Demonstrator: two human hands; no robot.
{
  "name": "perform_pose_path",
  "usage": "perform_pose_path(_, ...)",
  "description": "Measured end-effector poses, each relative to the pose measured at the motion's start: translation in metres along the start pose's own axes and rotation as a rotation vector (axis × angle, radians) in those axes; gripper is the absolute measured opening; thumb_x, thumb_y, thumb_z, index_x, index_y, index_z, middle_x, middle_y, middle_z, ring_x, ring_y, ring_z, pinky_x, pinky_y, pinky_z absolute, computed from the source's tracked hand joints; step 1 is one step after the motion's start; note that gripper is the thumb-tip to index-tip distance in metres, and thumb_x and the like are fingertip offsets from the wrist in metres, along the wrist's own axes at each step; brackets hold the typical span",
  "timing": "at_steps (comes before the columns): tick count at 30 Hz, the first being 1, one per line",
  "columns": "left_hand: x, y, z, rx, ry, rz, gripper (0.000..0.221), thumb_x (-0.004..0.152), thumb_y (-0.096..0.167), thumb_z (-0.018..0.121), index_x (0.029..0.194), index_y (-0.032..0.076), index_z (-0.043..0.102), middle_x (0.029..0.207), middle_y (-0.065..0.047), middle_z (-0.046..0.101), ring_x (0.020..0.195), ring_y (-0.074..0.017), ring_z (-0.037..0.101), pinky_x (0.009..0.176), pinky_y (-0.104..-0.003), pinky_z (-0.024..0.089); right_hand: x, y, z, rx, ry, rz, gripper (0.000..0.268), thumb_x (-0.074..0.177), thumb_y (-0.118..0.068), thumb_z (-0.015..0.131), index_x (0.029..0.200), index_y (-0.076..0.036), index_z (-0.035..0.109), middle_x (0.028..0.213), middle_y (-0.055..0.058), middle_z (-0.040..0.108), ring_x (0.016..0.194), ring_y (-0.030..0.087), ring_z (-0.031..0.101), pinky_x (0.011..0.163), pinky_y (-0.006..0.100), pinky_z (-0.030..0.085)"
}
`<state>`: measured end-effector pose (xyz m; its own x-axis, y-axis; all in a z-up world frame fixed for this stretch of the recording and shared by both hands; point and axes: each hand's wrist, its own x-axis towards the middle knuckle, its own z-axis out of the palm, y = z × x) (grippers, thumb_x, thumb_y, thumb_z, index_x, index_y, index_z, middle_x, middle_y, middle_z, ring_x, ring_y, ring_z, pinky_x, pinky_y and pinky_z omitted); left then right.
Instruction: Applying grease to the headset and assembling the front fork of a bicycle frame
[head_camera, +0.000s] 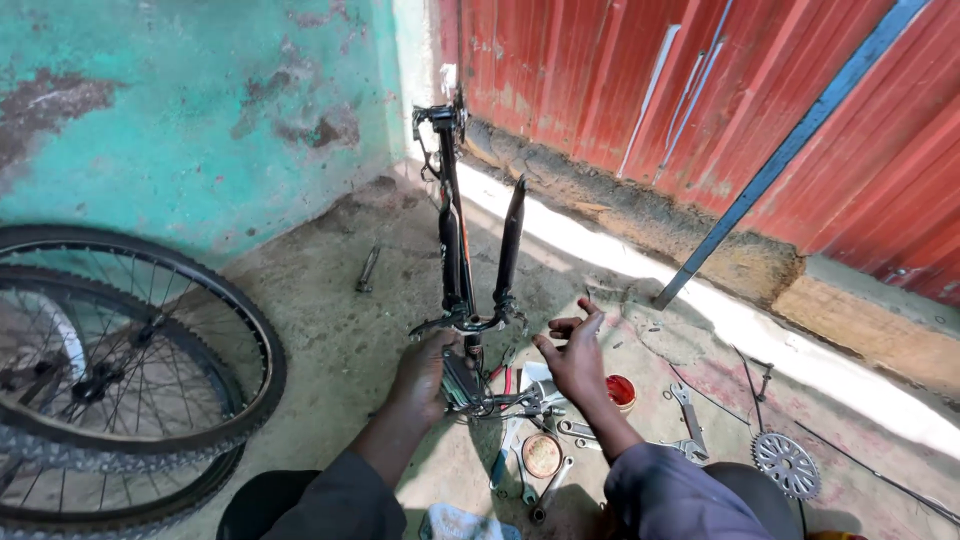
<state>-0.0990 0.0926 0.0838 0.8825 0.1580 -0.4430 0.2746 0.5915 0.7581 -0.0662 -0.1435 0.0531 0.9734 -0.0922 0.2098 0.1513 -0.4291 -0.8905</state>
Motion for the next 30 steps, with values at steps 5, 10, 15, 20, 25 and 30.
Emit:
perform_pose_path(5,0.02,-0.008,0.006,0.095,0.014,-0.015,0.013,0.07,0.008,0.066,0.079,-0.001,0.064,0.066,-0.024,0.063,0.054,-0.0354,0.068,0.053,-0.048,0.059,0.026,0.003,0.025,-0.013,0.018,0.01,0.094,0.081,-0.015,0.083,0.148,-0.004,0.018,0.121,0.021,0.068,0.101,0.045,0.071,0.079,0.051,0.062)
perform_pose_path(10,0.088,-0.098,0.014,0.321,-0.002,-0.042,0.038,0.073,0.025,0.072,0.099,-0.001,0.068,0.086,-0.016,0.051,0.082,-0.0295,0.059,0.069,-0.05,0.048,0.054,0.011,0.052,0.097,0.028,-0.091,0.093,0.081,-0.008,0.082,0.15,-0.003,0.019,0.123,0.021,0.068,0.116,0.045,0.067,0.08,0.049,0.063)
perform_pose_path(15,0.156,-0.179,0.015,-0.08,0.15,0.037,0.045,0.082,0.0,0.078,0.123,0.003,0.058,0.083,-0.02,0.06,0.052,-0.0307,0.063,0.046,-0.038,0.056,0.063,0.012,0.066,0.457,-0.07,-0.009,0.076,0.094,0.007,0.063,0.153,-0.003,0.017,0.112,0.019,0.066,0.102,0.032,0.068,0.063,0.033,0.064)
perform_pose_path(20,0.125,-0.151,0.066,-0.287,0.153,0.104,0.028,0.087,0.006,0.073,0.115,0.007,0.07,0.088,-0.014,0.068,0.074,-0.0261,0.066,0.064,-0.037,0.052,0.079,0.039,0.072,0.512,-0.103,0.041,0.075,0.092,0.008,0.062,0.152,-0.01,0.022,0.108,0.017,0.063,0.094,0.027,0.066,0.067,0.036,0.059)
perform_pose_path(25,0.137,-0.152,0.081,-0.328,0.174,0.294,0.034,0.089,0.003,0.074,0.122,0.007,0.069,0.112,-0.006,0.068,0.098,-0.0161,0.06,0.089,-0.03,0.045,0.082,0.038,0.067,0.285,-0.178,-0.087,0.083,0.084,0.019,0.061,0.151,-0.012,0.024,0.11,0.013,0.062,0.092,0.021,0.068,0.068,0.029,0.054)
perform_pose_path(30,0.133,-0.134,0.09,-0.066,0.321,0.342,0.031,0.084,0.017,0.081,0.113,0.018,0.071,0.086,-0.003,0.066,0.062,-0.0093,0.054,0.053,-0.022,0.049,0.081,0.041,0.071,0.366,-0.109,-0.016,0.072,0.089,0.013,0.064,0.15,-0.004,0.03,0.103,0.019,0.071,0.098,0.032,0.072,0.081,0.042,0.063)
